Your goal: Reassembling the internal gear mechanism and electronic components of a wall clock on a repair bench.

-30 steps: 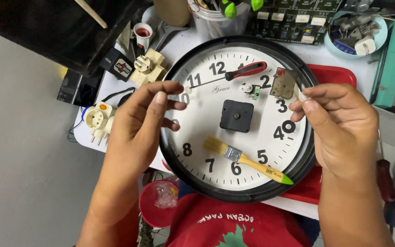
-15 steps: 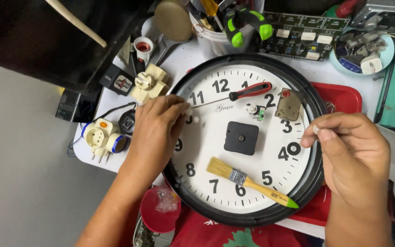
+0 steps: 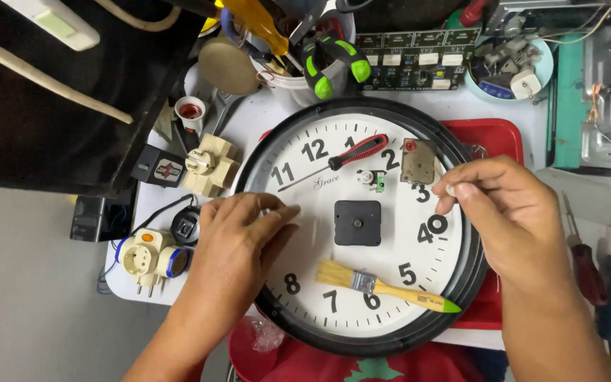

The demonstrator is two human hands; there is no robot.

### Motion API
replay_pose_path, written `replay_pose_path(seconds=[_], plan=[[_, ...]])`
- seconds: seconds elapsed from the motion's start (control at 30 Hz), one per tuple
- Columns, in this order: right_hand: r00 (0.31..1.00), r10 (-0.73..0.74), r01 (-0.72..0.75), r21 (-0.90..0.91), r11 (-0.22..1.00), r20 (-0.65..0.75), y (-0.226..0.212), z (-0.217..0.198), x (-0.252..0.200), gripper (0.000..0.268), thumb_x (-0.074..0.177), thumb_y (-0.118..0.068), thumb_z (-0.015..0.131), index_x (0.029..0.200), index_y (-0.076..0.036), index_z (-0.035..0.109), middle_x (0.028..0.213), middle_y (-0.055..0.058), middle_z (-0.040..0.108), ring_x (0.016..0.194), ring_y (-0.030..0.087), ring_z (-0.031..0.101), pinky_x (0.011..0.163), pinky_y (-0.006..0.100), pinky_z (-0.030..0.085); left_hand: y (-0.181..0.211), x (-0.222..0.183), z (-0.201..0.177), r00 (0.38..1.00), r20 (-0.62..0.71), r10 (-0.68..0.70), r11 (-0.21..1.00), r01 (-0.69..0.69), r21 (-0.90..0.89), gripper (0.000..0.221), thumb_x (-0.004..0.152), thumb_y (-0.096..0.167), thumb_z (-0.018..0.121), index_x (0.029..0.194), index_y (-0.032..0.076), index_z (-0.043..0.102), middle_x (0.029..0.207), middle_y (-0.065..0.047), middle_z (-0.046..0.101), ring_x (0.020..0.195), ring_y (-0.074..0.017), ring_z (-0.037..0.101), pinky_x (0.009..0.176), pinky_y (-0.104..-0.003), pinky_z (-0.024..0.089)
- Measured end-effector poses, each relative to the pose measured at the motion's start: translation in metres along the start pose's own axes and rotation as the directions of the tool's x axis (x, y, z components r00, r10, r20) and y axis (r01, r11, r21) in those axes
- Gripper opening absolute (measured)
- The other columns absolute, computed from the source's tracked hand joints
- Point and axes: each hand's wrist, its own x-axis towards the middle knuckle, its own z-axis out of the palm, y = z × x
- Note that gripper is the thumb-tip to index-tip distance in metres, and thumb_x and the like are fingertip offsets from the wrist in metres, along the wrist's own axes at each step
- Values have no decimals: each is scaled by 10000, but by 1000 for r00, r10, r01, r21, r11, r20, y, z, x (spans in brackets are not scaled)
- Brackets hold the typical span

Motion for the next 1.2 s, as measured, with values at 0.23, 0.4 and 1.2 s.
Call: replay_pose_path(seconds=[0.23, 0.4, 1.2], plan=[[995, -55, 52, 37, 998, 86, -7, -24, -13, 103, 1045, -58, 549, 1097, 14, 601, 1007, 180, 701, 802, 213, 690, 813, 292, 597, 30, 17, -33, 988, -104, 114, 991, -107, 75, 186, 989, 167, 709, 1137, 65, 755, 1143, -89, 727, 1002, -283, 680, 824, -427, 465], [986, -122, 95, 212, 973, 116, 10, -45, -19, 118, 1027, -88, 601, 1103, 2, 612, 899, 148, 674, 782, 206, 681, 746, 283, 588, 68, -9, -81, 964, -243, 111, 986, -77, 147, 107, 988, 18, 804, 1041, -44, 734, 1118, -180, 736, 985, -337, 717, 856, -457, 566], [986, -65, 25, 253, 967, 151, 10, -31, -21, 207, 1013, -65, 623, 1196, 28, 596, 1001, 194, 711, 785, 214, 685, 780, 271, 604, 92, -80, -56, 937, -326, -123, 979, 168, 116, 101, 958, 55, 790, 1039, 23, 739, 1115, -99, 753, 1036, -273, 710, 913, -429, 570]])
